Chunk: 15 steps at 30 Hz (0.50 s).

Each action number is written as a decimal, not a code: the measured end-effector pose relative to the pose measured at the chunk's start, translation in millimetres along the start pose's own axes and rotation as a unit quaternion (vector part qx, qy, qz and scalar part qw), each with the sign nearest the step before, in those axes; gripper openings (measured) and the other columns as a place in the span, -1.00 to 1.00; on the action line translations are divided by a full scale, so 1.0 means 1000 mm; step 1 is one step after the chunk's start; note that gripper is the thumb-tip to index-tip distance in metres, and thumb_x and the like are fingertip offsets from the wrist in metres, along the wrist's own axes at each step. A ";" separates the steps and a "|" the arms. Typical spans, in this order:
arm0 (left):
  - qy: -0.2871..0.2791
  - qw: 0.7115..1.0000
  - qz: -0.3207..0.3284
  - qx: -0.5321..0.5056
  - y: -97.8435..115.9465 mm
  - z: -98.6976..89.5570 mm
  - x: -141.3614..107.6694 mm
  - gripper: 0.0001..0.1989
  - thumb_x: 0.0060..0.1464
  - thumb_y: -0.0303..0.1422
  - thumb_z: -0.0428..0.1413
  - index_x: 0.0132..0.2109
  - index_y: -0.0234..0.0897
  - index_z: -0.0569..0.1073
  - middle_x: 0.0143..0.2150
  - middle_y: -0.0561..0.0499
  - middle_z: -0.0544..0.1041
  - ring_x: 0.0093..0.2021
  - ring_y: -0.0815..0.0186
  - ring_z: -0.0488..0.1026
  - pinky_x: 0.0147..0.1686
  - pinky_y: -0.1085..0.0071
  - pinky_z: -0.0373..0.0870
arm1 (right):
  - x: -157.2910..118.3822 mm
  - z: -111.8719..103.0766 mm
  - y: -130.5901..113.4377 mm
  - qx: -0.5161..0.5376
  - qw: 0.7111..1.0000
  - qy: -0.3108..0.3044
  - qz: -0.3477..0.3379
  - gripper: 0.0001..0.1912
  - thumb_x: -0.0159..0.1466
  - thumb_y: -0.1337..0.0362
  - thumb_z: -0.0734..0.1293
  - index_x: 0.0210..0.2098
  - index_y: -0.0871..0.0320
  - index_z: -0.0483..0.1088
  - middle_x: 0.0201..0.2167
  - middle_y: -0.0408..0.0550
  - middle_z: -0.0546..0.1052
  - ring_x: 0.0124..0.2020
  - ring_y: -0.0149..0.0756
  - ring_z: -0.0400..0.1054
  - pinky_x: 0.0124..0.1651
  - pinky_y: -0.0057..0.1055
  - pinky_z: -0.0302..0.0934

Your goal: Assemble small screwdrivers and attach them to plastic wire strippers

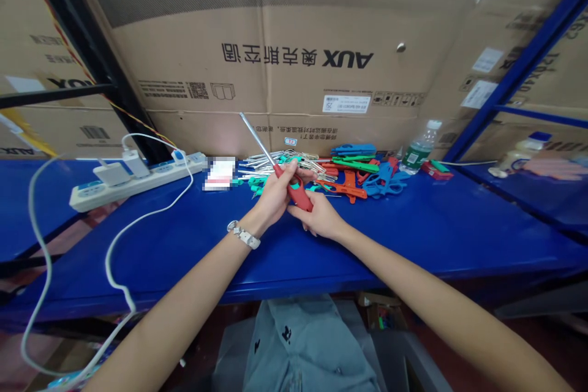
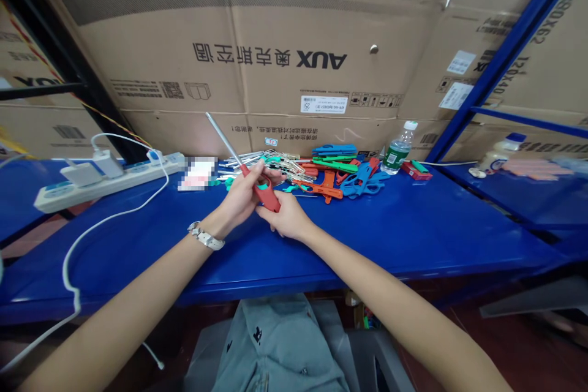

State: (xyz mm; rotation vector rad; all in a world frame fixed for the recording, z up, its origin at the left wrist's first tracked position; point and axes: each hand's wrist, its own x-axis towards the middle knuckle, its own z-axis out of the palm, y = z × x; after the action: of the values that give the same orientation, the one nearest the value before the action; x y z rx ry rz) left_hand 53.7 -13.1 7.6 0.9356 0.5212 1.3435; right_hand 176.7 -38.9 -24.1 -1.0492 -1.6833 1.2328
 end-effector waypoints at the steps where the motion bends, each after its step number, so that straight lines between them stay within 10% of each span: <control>1: -0.015 1.000 0.002 0.013 0.000 -0.002 0.000 -0.70 0.09 -0.19 0.39 -0.35 -0.31 0.53 -0.33 -0.07 0.64 -0.18 0.21 0.64 -0.05 0.29 0.52 | 0.000 -0.002 0.000 0.010 1.000 -0.003 0.010 -0.75 0.18 0.24 0.41 -0.43 0.06 0.21 -0.78 -0.33 0.31 -0.81 -0.46 0.13 -0.74 -0.54 -0.02; 7: -0.043 0.995 -0.001 0.094 -0.002 -0.016 0.001 -0.74 0.15 -0.19 0.34 -0.20 -0.32 0.60 -0.24 -0.10 0.66 -0.24 0.25 0.62 -0.17 0.37 0.51 | -0.002 -0.018 0.002 0.080 0.993 -0.074 0.050 -0.66 0.23 0.01 0.36 -0.46 0.04 0.18 -0.81 -0.37 0.18 -0.81 -0.47 -0.05 -0.72 -0.48 -0.15; 11: 0.005 0.989 0.009 0.151 0.003 -0.025 -0.007 -0.85 0.17 -0.30 0.33 -0.19 -0.32 0.65 -0.22 -0.08 0.68 -0.25 0.29 0.60 -0.16 0.43 0.50 | -0.003 -0.026 0.004 -0.087 0.995 -0.001 -0.055 -0.69 0.31 -0.01 0.36 -0.21 0.09 0.33 -0.63 -0.32 0.35 -0.66 -0.42 0.16 -0.55 -0.47 0.04; 15: 0.005 0.971 -0.033 0.238 0.018 -0.047 -0.031 -0.85 0.11 -0.40 0.36 -0.41 -0.33 0.63 -0.46 -0.07 0.62 -0.49 0.33 0.52 -0.42 0.49 0.39 | -0.003 -0.033 0.005 -0.324 0.938 0.000 -0.122 -0.66 0.39 -0.02 0.33 -0.07 0.12 0.47 -0.37 -0.11 0.54 -0.41 -0.29 0.36 -0.32 -0.39 0.13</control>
State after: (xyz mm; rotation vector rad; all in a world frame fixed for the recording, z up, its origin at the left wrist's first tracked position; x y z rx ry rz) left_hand 0.6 -31.2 -10.0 1.2885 0.9002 1.1820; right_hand 209.3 -30.0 -21.6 -1.1545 -2.2098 0.5134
